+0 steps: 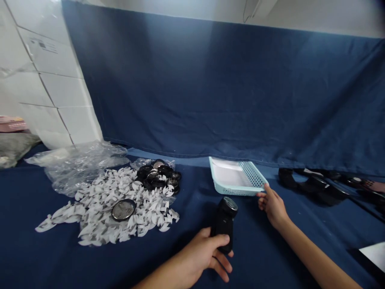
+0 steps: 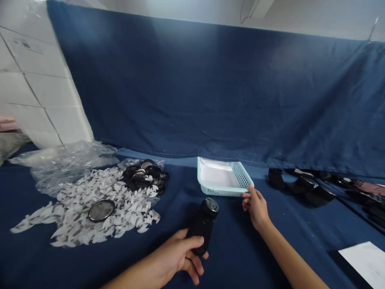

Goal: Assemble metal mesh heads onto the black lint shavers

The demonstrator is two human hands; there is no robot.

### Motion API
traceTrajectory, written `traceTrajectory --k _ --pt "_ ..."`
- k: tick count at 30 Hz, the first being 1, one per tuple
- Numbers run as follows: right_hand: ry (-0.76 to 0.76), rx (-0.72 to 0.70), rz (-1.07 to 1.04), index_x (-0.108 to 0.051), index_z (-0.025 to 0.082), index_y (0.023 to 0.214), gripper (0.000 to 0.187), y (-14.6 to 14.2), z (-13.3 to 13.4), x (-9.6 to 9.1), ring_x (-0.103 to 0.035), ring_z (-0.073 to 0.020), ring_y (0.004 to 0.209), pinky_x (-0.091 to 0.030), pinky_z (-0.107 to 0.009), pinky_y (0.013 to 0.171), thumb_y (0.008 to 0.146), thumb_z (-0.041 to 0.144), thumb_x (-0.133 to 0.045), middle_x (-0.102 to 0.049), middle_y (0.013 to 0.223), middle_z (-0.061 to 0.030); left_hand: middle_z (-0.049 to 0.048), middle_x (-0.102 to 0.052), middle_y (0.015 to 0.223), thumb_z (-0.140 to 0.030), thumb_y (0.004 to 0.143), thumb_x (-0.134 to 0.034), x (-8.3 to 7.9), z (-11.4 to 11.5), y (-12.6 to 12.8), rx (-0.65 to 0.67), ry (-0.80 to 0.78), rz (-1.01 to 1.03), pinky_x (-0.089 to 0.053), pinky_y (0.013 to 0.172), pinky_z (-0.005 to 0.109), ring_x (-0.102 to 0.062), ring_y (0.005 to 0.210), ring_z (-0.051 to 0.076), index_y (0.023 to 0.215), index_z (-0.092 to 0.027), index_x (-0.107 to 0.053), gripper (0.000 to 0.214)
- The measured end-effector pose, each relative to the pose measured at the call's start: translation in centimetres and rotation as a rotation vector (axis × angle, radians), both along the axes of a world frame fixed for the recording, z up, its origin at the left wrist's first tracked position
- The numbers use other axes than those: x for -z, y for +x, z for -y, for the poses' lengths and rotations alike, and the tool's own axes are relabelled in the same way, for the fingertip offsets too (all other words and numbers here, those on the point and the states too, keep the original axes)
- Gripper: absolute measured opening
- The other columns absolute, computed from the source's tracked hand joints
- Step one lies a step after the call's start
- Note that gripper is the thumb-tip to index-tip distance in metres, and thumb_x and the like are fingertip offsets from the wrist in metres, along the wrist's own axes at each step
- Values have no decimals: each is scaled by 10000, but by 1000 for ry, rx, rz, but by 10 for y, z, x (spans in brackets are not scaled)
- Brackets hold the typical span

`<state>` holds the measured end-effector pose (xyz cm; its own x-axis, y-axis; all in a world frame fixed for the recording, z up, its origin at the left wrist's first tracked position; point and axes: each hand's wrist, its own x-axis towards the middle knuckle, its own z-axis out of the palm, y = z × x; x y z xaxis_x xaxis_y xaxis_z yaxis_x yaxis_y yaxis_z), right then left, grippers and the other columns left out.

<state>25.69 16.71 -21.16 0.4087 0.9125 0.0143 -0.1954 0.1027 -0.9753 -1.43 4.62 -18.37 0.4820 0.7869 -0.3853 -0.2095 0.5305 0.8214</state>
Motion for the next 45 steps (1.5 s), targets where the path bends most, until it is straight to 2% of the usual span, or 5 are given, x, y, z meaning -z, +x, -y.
traceTrajectory --k 10,16,20,35,45 --pt "284 182 204 -595 273 1075 406 -21 26 -23 -389 -106 511 -324 -192 413 758 478 -747 -473 643 59 114 -675 906 -443 790 -677 4 1 -3 -57 2 107 -532 524 296 -658 563 157 1058 -124 -499 453" --pt "253 -319 243 -654 280 1167 470 -64 51 -32 -606 -256 966 -521 -347 778 766 510 -740 -645 1167 -72 100 -692 932 -367 754 -724 5 -2 -6 -22 65 147 -528 572 309 -631 507 124 1046 -129 -503 436" --pt "161 -680 164 -519 313 1345 606 -75 64 -30 -530 -300 1204 -366 -465 1049 798 473 -724 -555 1362 -78 98 -713 836 -349 758 -702 6 -6 -11 155 31 136 -506 591 317 -584 432 102 1010 -125 -473 408" --pt "70 -975 -129 -591 269 1153 526 -76 73 -29 -594 -296 1105 -407 -414 935 682 321 -820 -629 1257 -94 68 -730 647 -229 666 -598 -6 -11 -16 308 -50 121 -500 595 314 -435 308 62 864 -161 -493 235" --pt "133 -852 9 -604 249 1067 393 -83 78 -33 -633 -283 1011 -454 -396 869 722 310 -782 -670 1139 -82 119 -739 818 -294 704 -625 -5 -13 -18 355 -115 176 -470 552 294 -673 494 195 967 -151 -483 331"
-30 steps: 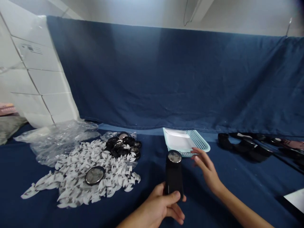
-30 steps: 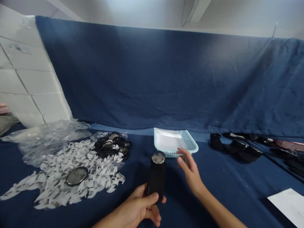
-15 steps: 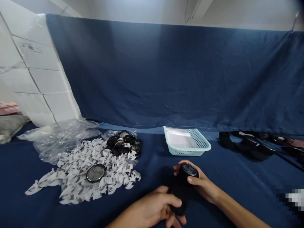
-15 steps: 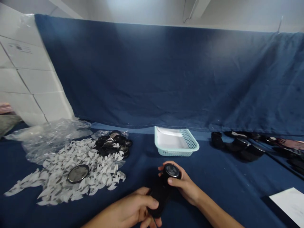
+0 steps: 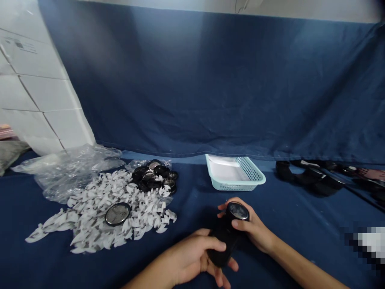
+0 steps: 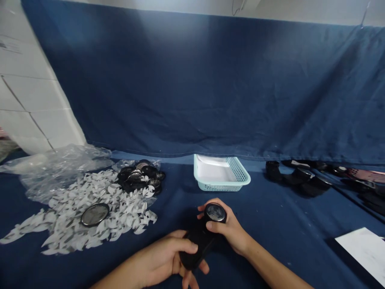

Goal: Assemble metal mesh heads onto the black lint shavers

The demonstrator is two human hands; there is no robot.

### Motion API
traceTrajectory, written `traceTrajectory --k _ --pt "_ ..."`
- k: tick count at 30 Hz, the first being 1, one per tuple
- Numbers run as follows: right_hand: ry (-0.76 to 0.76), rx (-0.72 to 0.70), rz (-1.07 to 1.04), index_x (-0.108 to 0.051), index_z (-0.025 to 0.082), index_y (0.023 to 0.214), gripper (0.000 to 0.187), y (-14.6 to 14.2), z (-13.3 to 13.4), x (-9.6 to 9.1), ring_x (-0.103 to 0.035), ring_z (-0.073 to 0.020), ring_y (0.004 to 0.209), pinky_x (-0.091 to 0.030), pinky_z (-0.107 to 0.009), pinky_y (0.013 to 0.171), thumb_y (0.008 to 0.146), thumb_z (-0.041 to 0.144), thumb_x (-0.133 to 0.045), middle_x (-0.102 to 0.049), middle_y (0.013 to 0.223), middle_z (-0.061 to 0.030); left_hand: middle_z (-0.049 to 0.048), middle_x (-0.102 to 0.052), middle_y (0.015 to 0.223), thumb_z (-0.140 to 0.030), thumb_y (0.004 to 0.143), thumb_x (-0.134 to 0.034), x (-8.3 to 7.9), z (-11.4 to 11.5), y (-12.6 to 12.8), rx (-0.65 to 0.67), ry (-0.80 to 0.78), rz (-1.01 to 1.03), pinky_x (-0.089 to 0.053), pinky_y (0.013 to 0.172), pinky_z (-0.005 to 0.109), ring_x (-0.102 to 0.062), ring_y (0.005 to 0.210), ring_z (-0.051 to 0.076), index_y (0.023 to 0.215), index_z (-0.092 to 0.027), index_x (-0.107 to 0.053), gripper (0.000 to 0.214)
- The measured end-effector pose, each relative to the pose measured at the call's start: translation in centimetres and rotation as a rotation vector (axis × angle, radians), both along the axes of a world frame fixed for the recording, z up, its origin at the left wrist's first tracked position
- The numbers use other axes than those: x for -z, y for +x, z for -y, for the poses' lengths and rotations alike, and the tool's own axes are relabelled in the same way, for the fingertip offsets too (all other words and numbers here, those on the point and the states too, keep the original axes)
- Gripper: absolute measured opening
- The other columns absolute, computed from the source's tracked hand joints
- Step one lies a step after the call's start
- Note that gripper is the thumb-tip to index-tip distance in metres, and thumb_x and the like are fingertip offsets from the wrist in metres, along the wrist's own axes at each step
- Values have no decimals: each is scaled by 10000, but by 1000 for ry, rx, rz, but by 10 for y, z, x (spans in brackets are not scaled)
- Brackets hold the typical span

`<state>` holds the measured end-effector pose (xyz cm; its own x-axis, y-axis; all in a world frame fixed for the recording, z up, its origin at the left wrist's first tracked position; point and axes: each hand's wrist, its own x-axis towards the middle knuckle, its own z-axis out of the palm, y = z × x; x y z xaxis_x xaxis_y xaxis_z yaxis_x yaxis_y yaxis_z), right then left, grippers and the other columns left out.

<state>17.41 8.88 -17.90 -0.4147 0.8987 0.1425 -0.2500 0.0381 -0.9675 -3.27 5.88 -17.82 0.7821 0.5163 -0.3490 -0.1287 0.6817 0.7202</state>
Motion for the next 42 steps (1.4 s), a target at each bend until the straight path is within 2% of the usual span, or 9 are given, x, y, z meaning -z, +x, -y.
traceTrajectory --k 5,9,14,17,20,24,32,35,42 --pt "100 -22 26 -589 241 1103 494 -1 1 -3 -606 -314 1079 -452 -446 912 671 308 -819 -648 1195 -107 130 -737 835 -329 775 -646 4 -5 -1 78 -20 54 -515 673 414 -701 607 244 1071 -150 -481 384" --pt "153 -78 10 -591 230 1114 526 -1 0 -6 -592 -317 1095 -450 -462 924 651 283 -834 -635 1202 -116 147 -731 769 -511 849 -570 7 -8 -2 182 -59 79 -507 739 502 -700 629 271 1021 -121 -565 426" --pt "214 -106 72 -598 234 1129 557 -6 6 -14 -586 -291 1098 -439 -417 938 628 238 -842 -630 1186 -99 148 -715 964 -815 791 -360 7 -4 2 153 -225 175 -519 717 459 -704 707 270 1158 -162 -593 784" --pt "272 -113 128 -599 243 1139 575 -11 10 -18 -573 -289 1123 -438 -402 943 617 225 -840 -613 1219 -94 143 -698 821 -920 690 -221 9 1 9 60 -268 132 -520 582 367 -674 589 230 1013 -96 -655 986" --pt "347 -67 182 -605 248 1133 561 -14 11 -18 -573 -284 1126 -444 -394 941 618 213 -826 -612 1228 -89 116 -654 663 -918 697 -169 8 6 16 -67 -227 41 -481 441 303 -623 478 192 827 -81 -666 982" --pt "429 38 246 -616 257 1140 568 -13 13 -15 -581 -280 1124 -450 -389 954 610 202 -813 -636 1188 -73 98 -631 604 -853 786 -144 -1 15 22 -199 -158 -58 -454 367 254 -585 409 157 747 -90 -652 917" --pt "424 52 235 -624 258 1146 558 -13 12 -9 -578 -292 1129 -439 -409 973 621 235 -811 -639 1171 -71 115 -641 599 -776 856 -155 -9 22 24 -268 -209 -156 -447 332 247 -576 388 159 739 -92 -636 844" --pt "360 48 205 -609 252 1147 530 -16 11 -5 -596 -286 1086 -450 -412 949 658 263 -812 -647 1139 -72 135 -647 613 -772 857 -181 -7 19 24 -259 -209 -132 -451 342 260 -591 400 175 748 -67 -646 852" --pt "40 124 108 -441 297 1306 620 -27 14 8 -559 -248 1135 -438 -380 966 781 348 -768 -592 1203 -48 126 -689 792 -681 918 -216 0 11 25 -351 -257 82 -515 481 304 -673 556 215 1104 -85 -639 754"
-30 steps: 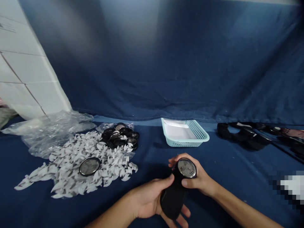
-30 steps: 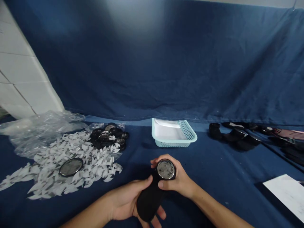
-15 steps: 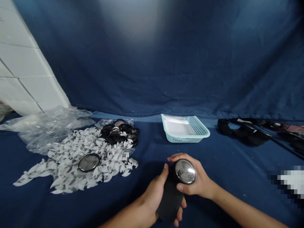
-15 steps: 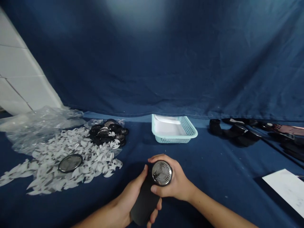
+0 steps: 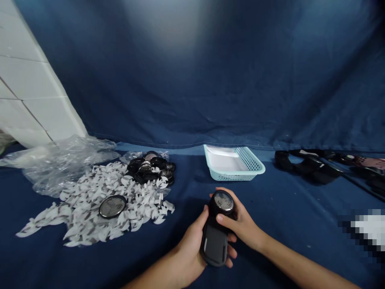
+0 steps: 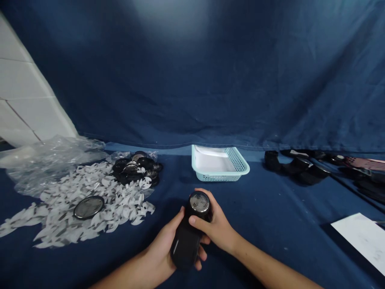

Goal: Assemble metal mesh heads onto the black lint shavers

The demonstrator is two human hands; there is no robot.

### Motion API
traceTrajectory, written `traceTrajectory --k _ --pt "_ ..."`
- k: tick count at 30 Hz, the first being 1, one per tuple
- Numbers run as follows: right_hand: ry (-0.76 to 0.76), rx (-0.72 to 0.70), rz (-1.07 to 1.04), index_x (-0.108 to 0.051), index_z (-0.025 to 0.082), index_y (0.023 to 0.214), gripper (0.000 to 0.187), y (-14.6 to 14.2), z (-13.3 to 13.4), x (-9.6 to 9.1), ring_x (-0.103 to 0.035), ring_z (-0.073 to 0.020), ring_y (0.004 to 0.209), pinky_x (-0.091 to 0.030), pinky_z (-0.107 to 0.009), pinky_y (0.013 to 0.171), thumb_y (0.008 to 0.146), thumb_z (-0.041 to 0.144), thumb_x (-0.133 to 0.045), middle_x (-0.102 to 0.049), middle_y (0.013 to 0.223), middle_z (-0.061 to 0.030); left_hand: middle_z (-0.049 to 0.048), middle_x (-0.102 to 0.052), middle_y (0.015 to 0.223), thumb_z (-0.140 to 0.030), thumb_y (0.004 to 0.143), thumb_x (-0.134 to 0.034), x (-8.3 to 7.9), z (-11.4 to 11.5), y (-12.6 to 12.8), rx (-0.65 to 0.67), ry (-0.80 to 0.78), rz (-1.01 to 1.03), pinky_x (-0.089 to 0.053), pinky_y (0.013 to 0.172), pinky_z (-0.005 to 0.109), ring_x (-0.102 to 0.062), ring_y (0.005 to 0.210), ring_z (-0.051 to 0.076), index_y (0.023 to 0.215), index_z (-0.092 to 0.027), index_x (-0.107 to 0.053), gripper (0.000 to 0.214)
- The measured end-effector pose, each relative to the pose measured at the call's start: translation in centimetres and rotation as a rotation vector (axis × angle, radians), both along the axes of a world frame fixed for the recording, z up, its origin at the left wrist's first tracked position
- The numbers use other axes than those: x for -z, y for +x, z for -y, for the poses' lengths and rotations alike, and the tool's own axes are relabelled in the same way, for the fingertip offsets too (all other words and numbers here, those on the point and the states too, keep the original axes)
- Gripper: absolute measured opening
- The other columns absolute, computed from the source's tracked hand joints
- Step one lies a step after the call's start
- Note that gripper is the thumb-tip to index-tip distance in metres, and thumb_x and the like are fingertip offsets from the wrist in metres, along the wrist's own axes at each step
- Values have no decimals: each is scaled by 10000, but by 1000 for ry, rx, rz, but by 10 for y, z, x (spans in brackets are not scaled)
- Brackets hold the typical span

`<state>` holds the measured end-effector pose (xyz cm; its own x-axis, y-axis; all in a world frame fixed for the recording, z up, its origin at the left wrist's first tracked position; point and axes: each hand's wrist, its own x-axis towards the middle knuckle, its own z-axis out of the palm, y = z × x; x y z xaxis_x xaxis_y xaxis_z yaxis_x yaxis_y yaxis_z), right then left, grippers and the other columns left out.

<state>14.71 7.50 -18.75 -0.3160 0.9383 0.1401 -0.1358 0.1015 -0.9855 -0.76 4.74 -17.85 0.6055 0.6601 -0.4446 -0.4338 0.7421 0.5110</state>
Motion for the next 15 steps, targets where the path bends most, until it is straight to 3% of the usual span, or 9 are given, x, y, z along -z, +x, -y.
traceTrajectory --k 7,15 --pt "-155 119 -4 -451 285 1292 560 -3 -1 -1 -570 -248 1114 -444 -383 982 823 441 -716 -607 1165 -40 185 -657 1052 -644 939 -204 1 0 -5 60 75 89 -532 616 353 -699 716 251 1172 -57 -634 764" --pt "-195 181 -76 -467 304 1296 549 0 -3 4 -639 -225 922 -538 -376 851 831 499 -685 -634 1122 -38 202 -613 1113 -558 967 -253 7 -1 -10 164 180 167 -513 654 343 -673 767 237 1148 -30 -638 678"
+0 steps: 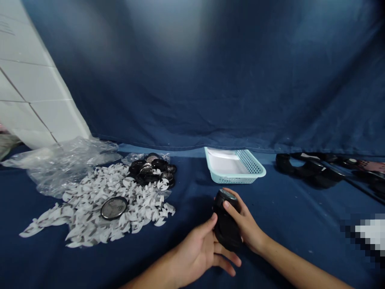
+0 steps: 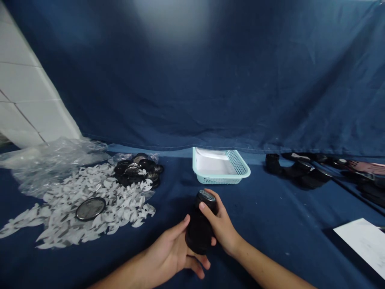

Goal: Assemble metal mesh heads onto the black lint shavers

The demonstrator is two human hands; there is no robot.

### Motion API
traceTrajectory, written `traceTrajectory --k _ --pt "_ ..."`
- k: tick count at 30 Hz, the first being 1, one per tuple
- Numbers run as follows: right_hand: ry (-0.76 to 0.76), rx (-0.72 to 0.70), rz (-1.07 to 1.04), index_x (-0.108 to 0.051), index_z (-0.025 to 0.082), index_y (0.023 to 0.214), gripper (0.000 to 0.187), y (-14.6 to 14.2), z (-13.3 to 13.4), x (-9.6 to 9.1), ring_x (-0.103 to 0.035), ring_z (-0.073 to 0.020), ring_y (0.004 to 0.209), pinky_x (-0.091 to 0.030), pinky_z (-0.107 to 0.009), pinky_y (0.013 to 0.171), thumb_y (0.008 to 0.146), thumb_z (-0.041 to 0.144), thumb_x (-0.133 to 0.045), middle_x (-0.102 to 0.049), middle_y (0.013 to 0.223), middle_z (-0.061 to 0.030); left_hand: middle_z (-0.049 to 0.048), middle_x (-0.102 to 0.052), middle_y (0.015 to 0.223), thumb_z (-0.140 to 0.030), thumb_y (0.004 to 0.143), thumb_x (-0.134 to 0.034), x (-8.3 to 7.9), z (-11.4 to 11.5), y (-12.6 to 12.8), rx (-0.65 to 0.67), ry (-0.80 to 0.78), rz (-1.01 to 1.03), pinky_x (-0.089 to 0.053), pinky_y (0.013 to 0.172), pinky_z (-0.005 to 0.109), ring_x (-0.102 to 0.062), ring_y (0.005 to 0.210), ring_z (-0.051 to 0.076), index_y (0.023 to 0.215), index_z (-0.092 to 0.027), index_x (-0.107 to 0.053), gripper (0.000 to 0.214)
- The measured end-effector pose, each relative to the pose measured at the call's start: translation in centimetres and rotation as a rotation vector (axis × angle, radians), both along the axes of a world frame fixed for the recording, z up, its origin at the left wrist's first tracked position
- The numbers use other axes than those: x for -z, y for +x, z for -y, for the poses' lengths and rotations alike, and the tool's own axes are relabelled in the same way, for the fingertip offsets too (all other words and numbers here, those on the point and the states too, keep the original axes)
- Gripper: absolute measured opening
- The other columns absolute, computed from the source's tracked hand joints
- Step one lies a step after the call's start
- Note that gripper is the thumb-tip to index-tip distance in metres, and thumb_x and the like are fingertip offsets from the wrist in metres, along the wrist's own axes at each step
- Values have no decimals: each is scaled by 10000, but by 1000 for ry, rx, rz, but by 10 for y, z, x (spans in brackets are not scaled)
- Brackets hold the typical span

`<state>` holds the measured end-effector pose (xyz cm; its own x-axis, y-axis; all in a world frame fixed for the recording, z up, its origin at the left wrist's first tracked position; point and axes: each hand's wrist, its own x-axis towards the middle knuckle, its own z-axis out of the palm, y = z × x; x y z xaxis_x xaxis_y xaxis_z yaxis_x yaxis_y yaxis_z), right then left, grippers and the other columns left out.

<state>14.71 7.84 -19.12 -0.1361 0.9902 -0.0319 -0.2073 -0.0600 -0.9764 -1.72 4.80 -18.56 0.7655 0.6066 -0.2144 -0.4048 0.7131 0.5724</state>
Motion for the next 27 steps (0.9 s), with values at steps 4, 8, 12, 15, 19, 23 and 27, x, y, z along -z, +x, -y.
traceTrajectory --k 4,8,12,15,19,23,27 --pt "-14 -25 26 -429 328 1341 612 0 0 0 -606 -146 625 -538 -264 527 817 489 -703 -637 1101 -37 186 -603 1145 -470 969 -310 -1 -1 -2 -15 -26 24 -516 652 366 -660 751 227 1109 -43 -650 563" --pt "-19 -72 -47 -407 350 1374 628 0 1 -1 -604 -118 672 -500 -176 486 832 432 -714 -628 1111 -20 151 -633 1039 -472 955 -340 -2 -1 -1 -74 -67 12 -512 646 393 -649 680 221 1044 -64 -662 526" --pt "-43 -87 -73 -376 361 1404 627 1 1 0 -615 -120 708 -504 -158 485 863 431 -683 -634 1110 -19 148 -634 1025 -498 949 -342 2 -2 0 -80 -86 12 -502 646 387 -636 659 208 1049 -60 -659 550" --pt "-46 -92 -79 -359 376 1413 633 0 0 2 -609 -110 655 -510 -164 480 868 441 -674 -644 1087 -14 158 -628 1047 -523 940 -355 6 -2 1 -76 -87 1 -493 645 376 -630 648 196 1061 -45 -659 580" --pt "-12 -56 -58 -420 368 1382 620 -1 -1 5 -644 -150 740 -560 -219 572 837 459 -700 -663 1093 -15 166 -627 1064 -576 913 -409 11 -3 -1 -64 -103 -1 -488 661 358 -630 648 186 1061 -12 -663 636" --pt "0 -59 -60 -410 358 1400 657 1 -2 6 -675 -189 806 -584 -281 616 826 469 -709 -645 1201 -36 146 -661 1013 -599 899 -452 14 -5 -3 -40 -130 -11 -482 688 330 -650 640 184 1081 -19 -655 640" --pt "74 81 -75 -528 242 1309 572 9 -11 4 -683 -230 902 -584 -356 772 834 525 -676 -690 1101 -71 117 -682 1000 -626 882 -481 15 -7 -3 -82 -103 -1 -479 657 333 -644 598 177 1113 -99 -606 589"
